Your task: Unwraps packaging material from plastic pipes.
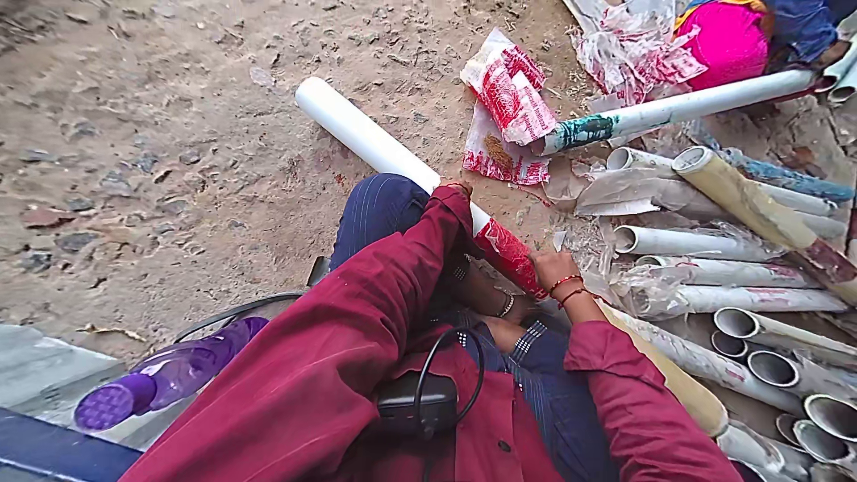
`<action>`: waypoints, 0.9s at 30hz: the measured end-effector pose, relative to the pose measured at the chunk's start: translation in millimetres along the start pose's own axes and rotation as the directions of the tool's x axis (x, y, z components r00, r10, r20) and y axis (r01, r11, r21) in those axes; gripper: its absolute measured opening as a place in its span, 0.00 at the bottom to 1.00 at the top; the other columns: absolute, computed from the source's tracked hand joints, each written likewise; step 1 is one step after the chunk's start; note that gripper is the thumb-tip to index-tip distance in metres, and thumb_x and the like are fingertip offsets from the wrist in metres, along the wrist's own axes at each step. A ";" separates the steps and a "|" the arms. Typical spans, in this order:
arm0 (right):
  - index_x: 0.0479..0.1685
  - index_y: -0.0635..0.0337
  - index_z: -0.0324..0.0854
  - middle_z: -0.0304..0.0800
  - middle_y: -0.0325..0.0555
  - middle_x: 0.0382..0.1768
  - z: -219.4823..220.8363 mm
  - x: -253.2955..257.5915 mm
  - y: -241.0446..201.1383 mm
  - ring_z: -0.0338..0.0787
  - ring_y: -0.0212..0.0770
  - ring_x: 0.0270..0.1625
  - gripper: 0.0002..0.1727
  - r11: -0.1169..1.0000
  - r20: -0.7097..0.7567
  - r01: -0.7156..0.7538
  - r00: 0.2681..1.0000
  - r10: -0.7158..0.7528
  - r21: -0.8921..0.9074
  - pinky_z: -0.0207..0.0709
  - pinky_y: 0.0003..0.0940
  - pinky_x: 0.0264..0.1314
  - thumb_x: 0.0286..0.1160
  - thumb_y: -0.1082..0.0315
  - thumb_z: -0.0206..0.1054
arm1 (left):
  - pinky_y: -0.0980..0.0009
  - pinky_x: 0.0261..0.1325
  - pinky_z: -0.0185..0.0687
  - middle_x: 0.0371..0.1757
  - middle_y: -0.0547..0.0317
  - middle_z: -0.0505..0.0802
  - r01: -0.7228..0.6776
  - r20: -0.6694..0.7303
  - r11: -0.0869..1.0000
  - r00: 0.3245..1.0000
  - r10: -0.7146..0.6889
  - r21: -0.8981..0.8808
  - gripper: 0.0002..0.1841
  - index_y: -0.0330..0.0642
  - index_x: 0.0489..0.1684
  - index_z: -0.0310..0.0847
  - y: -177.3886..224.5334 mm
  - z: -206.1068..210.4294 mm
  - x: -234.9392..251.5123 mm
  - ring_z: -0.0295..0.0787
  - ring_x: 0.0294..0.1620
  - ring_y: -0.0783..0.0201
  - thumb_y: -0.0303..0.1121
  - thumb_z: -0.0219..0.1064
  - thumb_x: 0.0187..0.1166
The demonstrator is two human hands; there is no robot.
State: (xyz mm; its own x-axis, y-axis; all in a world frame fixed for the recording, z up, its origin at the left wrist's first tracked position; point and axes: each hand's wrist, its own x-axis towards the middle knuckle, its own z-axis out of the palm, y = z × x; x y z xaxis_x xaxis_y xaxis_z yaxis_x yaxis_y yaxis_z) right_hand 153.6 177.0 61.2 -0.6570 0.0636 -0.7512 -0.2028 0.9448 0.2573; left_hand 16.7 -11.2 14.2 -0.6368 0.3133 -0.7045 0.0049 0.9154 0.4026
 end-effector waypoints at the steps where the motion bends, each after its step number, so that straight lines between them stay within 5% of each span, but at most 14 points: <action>1: 0.76 0.66 0.77 0.88 0.71 0.63 6.0 -5.1 4.9 0.87 0.70 0.68 0.22 1.000 0.005 -0.004 1.000 0.004 0.001 0.73 0.65 0.69 0.86 0.76 0.52 | 0.33 0.85 0.56 0.83 0.33 0.77 -0.007 0.005 0.999 1.000 0.007 0.045 0.20 0.29 0.75 0.77 -0.3 1.3 1.9 0.64 0.89 0.35 0.31 0.53 0.92; 5: 0.78 0.71 0.72 0.87 0.73 0.62 29.5 -25.2 21.1 0.86 0.70 0.68 0.23 1.000 0.045 -0.008 0.999 0.008 -0.009 0.71 0.64 0.71 0.85 0.79 0.52 | 0.31 0.84 0.56 0.86 0.35 0.73 -0.075 -0.043 0.992 0.996 0.079 0.099 0.19 0.33 0.77 0.77 -2.3 9.9 6.6 0.59 0.91 0.33 0.25 0.53 0.91; 8: 0.74 0.75 0.73 0.88 0.74 0.59 45.4 -40.9 31.0 0.86 0.71 0.67 0.20 1.000 0.058 -0.029 0.998 0.029 -0.003 0.69 0.63 0.73 0.85 0.81 0.51 | 0.37 0.88 0.54 0.86 0.33 0.72 -0.253 -0.019 0.956 0.966 0.258 0.151 0.21 0.32 0.79 0.75 2.3 18.4 -1.8 0.58 0.91 0.32 0.20 0.55 0.88; 11: 0.72 0.71 0.76 0.88 0.71 0.60 50.0 -50.8 45.2 0.87 0.69 0.67 0.20 0.995 0.069 -0.085 0.994 0.081 0.059 0.71 0.64 0.72 0.86 0.77 0.52 | 0.48 0.91 0.52 0.83 0.36 0.76 -0.551 0.064 0.811 0.832 0.551 0.197 0.29 0.33 0.80 0.74 6.8 40.8 -6.2 0.64 0.89 0.37 0.18 0.70 0.76; 13: 0.72 0.65 0.78 0.91 0.70 0.57 54.5 -52.8 66.4 0.89 0.69 0.64 0.21 0.954 -0.104 -0.147 0.978 0.180 0.262 0.75 0.65 0.67 0.94 0.66 0.46 | 0.46 0.92 0.48 0.83 0.38 0.77 -0.656 0.097 0.718 0.750 0.654 0.231 0.30 0.37 0.79 0.77 6.5 57.6 1.3 0.62 0.90 0.38 0.19 0.74 0.73; 15: 0.70 0.64 0.83 0.92 0.73 0.52 61.2 -53.5 81.6 0.91 0.73 0.60 0.22 0.805 -0.334 -0.150 0.855 0.398 0.574 0.75 0.70 0.62 0.95 0.62 0.49 | 0.45 0.91 0.53 0.83 0.43 0.79 -0.638 0.132 0.704 0.763 0.633 0.312 0.23 0.37 0.76 0.80 12.3 63.9 -2.3 0.64 0.90 0.40 0.18 0.66 0.80; 18: 0.71 0.61 0.83 0.93 0.71 0.53 57.3 -51.9 90.3 0.91 0.73 0.60 0.21 0.562 -0.305 -0.151 0.712 0.632 0.813 0.74 0.71 0.63 0.95 0.61 0.52 | 0.37 0.79 0.69 0.76 0.38 0.85 -0.590 0.078 0.728 0.793 0.605 0.349 0.15 0.27 0.62 0.85 20.2 66.2 -10.2 0.78 0.80 0.37 0.23 0.54 0.89; 23: 0.72 0.61 0.82 0.91 0.67 0.60 59.0 -39.6 91.1 0.88 0.67 0.68 0.20 0.522 -0.168 -0.154 0.839 0.518 0.839 0.73 0.64 0.71 0.94 0.64 0.53 | 0.30 0.75 0.69 0.76 0.32 0.83 -0.396 0.042 0.851 0.912 0.408 0.346 0.18 0.29 0.73 0.77 35.7 64.4 -20.5 0.80 0.76 0.31 0.26 0.48 0.93; 27: 0.80 0.61 0.75 0.81 0.67 0.74 57.4 -26.3 89.4 0.79 0.64 0.80 0.23 0.519 -0.039 -0.136 0.949 0.312 0.844 0.67 0.61 0.81 0.90 0.68 0.54 | 0.39 0.76 0.72 0.65 0.32 0.90 -0.317 -0.118 0.924 0.931 0.347 0.214 0.18 0.27 0.71 0.77 68.2 61.4 -26.5 0.86 0.69 0.35 0.27 0.48 0.93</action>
State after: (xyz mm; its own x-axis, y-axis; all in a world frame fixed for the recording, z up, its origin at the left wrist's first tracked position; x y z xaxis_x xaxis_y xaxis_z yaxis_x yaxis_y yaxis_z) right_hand 194.4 278.3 69.1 -0.7151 0.3429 -0.6091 0.5971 0.7528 -0.2772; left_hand 81.3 58.5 24.5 -0.6818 0.5791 -0.4471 0.3717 0.8005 0.4701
